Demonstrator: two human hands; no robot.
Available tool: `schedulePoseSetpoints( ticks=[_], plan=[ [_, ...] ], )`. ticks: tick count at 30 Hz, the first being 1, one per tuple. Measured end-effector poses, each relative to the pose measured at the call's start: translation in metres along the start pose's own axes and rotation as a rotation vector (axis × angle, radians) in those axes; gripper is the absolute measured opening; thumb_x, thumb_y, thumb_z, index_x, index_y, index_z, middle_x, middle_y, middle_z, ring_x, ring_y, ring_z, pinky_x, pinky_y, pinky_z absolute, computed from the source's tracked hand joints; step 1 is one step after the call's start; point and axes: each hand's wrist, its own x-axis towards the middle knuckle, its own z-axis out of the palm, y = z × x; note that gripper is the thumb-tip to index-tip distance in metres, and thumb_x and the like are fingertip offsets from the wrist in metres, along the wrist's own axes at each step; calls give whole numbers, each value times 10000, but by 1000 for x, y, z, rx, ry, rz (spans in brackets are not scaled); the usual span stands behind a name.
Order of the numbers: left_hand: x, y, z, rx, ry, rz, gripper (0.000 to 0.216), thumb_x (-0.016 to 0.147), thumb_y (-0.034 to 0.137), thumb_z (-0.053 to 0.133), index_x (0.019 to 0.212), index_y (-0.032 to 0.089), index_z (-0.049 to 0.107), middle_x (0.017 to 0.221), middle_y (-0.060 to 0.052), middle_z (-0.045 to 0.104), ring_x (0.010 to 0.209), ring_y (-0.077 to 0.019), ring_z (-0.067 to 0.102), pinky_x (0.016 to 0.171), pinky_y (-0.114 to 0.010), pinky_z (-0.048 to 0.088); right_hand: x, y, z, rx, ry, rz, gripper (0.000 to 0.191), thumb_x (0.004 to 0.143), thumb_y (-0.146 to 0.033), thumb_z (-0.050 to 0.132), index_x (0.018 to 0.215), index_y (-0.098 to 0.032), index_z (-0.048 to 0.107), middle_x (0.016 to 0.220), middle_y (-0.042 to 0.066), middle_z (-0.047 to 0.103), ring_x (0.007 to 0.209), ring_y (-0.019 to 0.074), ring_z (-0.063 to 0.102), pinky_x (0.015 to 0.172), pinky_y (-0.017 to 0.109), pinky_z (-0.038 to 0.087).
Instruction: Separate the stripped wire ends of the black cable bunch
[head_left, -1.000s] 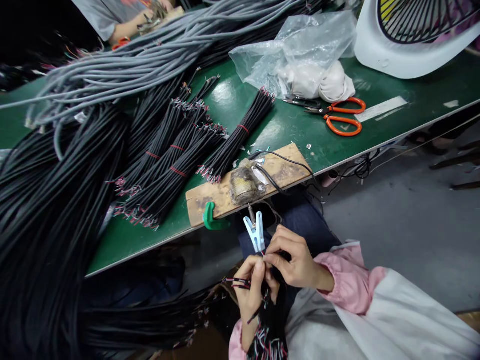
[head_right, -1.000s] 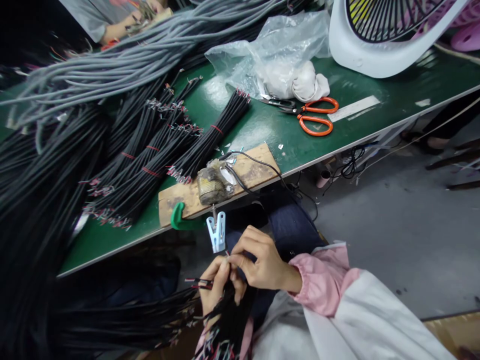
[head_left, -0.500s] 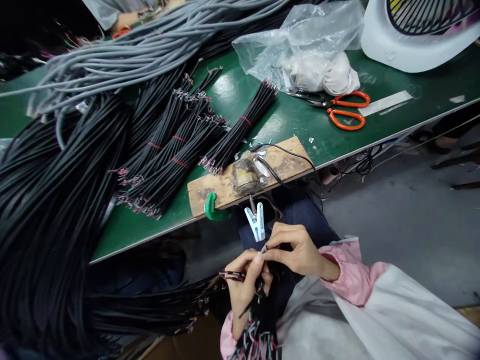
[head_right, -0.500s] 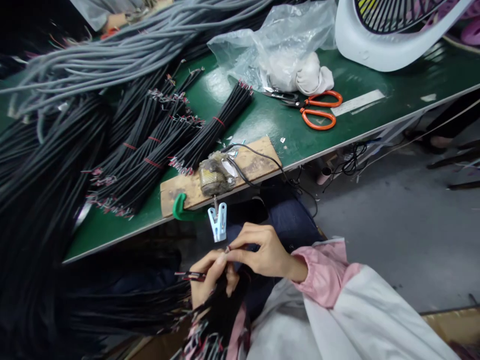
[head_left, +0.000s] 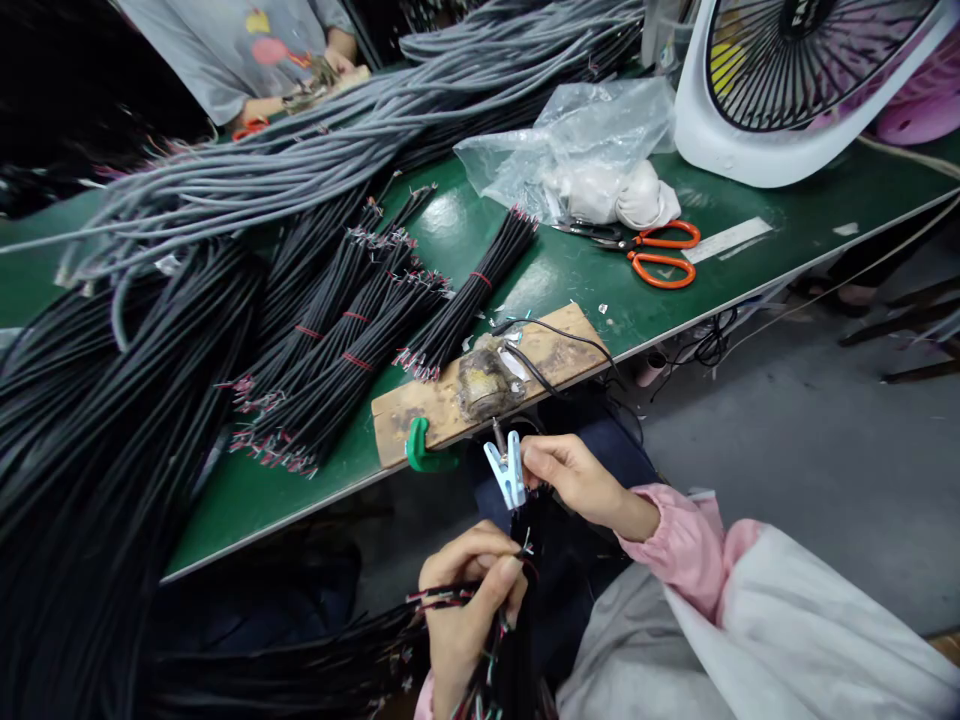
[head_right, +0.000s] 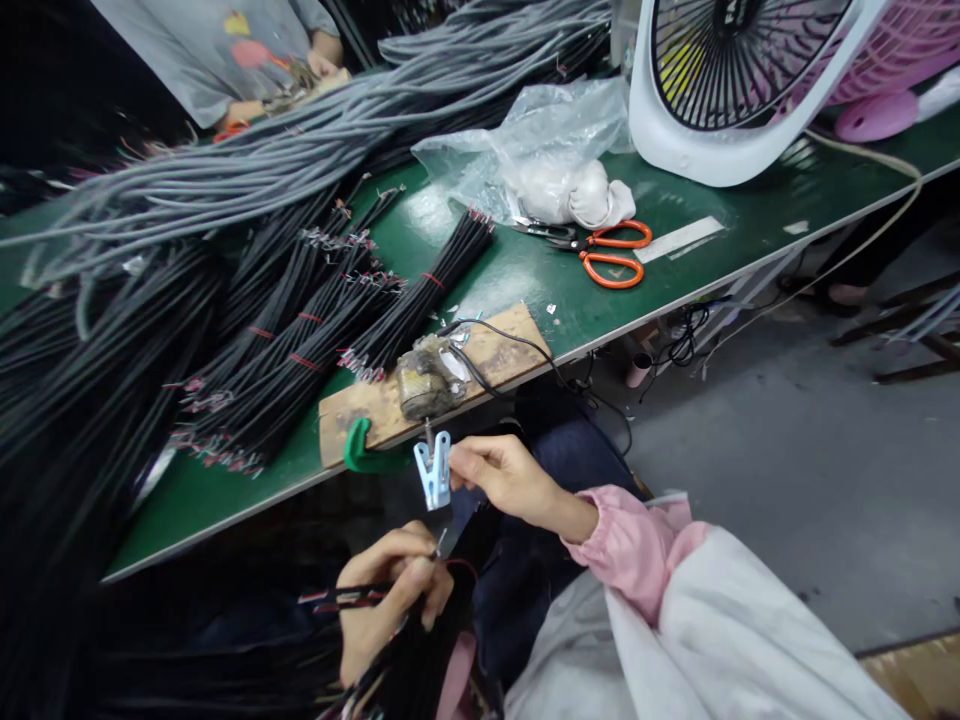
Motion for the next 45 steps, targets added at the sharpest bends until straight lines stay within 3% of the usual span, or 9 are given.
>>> schedulePoseSetpoints(
  ticks=[4, 11, 18, 23, 29, 35, 39, 43, 45],
  plan=[
    [4, 0, 0, -43, -5, 92, 46, 832, 203, 639, 848, 192, 681, 657, 39, 507, 336, -46, 480, 323, -156, 335, 15, -9, 7, -11, -99, 47, 633, 834, -681, 451, 781, -92, 676, 666, 15, 551, 599, 91, 469, 567, 223, 359],
    [13, -1, 4, 100, 112, 140, 105, 800, 99, 645, 824, 195, 679, 686, 28, 554, 372, -68, 528, 348, -170, 400, 21, 3, 12, 331, -74, 175, 527, 746, -620, 645, 690, -97, 639, 604, 0, 532, 505, 72, 462, 467, 188, 344],
    [15, -5, 8, 141, 165, 66, 71, 765, 122, 691, 763, 193, 681, 581, 52, 545, 332, -69, 505, 330, -159, 390, 20, 3, 13, 400, -94, 182, 497, 747, -587, 670, 675, -98, 616, 592, -5, 546, 481, 66, 469, 453, 183, 341],
    [14, -1, 15, 85, 266, -10, 79, 744, 187, 724, 699, 169, 662, 565, 52, 538, 315, -57, 472, 319, -154, 364, 19, 15, 10, 473, -139, 250, 590, 758, -689, 570, 633, -112, 585, 610, 18, 582, 516, 83, 496, 491, 203, 359],
    [10, -2, 17, 66, 316, -55, 120, 719, 227, 751, 678, 162, 659, 533, 58, 511, 315, -53, 448, 323, -158, 339, 9, 37, -7, 464, -50, 324, 607, 776, -701, 529, 701, -109, 641, 586, 12, 581, 537, 91, 502, 532, 217, 353],
    [-2, -8, 2, 93, 182, -96, 80, 750, 202, 722, 705, 171, 664, 512, 45, 549, 317, -62, 459, 333, -163, 353, -16, 23, -19, 137, -103, 190, 383, 832, -472, 641, 737, -101, 651, 649, 1, 581, 560, 70, 478, 554, 205, 350],
    [-14, -16, 0, 80, 105, -249, 183, 784, 268, 708, 668, 141, 643, 420, 37, 519, 329, -50, 442, 354, -143, 342, -29, 12, -17, -7, -227, 179, 429, 846, -507, 596, 708, -102, 627, 648, 1, 567, 548, 71, 479, 540, 206, 372],
    [-25, -40, 5, -193, 15, -517, 364, 803, 448, 658, 646, 129, 581, 430, 45, 475, 255, -23, 359, 272, -125, 264, -40, 19, -13, 5, -326, 262, 429, 791, -514, 652, 670, -112, 565, 592, -16, 546, 523, 75, 488, 524, 207, 379],
    [-26, -54, 6, -311, -20, -502, 311, 828, 431, 634, 710, 155, 552, 452, 58, 479, 231, -18, 338, 249, -118, 255, -45, 26, -14, 9, -310, 320, 437, 764, -518, 674, 643, -124, 528, 578, -22, 541, 516, 78, 493, 521, 210, 379]
  ],
)
